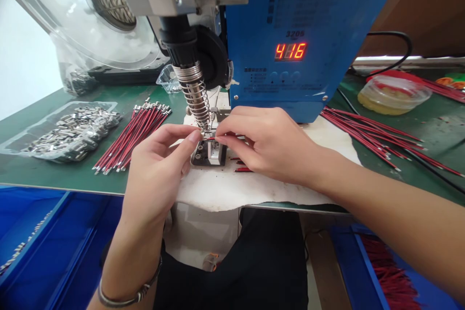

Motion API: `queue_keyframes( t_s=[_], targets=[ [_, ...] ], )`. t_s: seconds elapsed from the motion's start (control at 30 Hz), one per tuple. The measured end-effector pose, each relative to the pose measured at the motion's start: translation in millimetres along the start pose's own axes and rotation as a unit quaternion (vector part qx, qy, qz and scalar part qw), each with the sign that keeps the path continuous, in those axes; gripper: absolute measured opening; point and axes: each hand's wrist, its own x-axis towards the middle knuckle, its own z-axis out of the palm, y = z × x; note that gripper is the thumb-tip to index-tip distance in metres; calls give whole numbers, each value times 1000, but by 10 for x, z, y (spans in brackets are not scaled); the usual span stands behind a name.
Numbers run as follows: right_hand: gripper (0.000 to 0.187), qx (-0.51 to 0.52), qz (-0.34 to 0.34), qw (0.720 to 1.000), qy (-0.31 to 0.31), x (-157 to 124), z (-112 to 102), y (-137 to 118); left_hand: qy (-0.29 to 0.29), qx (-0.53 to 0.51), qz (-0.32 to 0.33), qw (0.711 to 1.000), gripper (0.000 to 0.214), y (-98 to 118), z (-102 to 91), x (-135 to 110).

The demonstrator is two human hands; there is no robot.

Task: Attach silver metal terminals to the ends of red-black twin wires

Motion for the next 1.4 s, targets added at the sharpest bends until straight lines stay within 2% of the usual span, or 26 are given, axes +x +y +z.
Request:
queue_keyframes(
  t_s=[0.3, 0.53, 0.77, 1.4],
  targets=[
    [15, 17, -11, 1000, -5, 1, 6, 8, 1, -3, 7, 1000, 10, -19, 4, 7],
    [15, 37, 33, 999, -12, 11, 15, 18, 3, -3, 11, 1000, 9, -10, 8, 10],
    [16, 52, 44, 997, -19, 17, 17, 12, 3, -5, 10, 1000, 10, -7, 8, 6],
    [17, 51, 34, 998, -19, 13, -11, 11, 0, -11, 9, 1000, 7, -12, 4, -2]
  ],
)
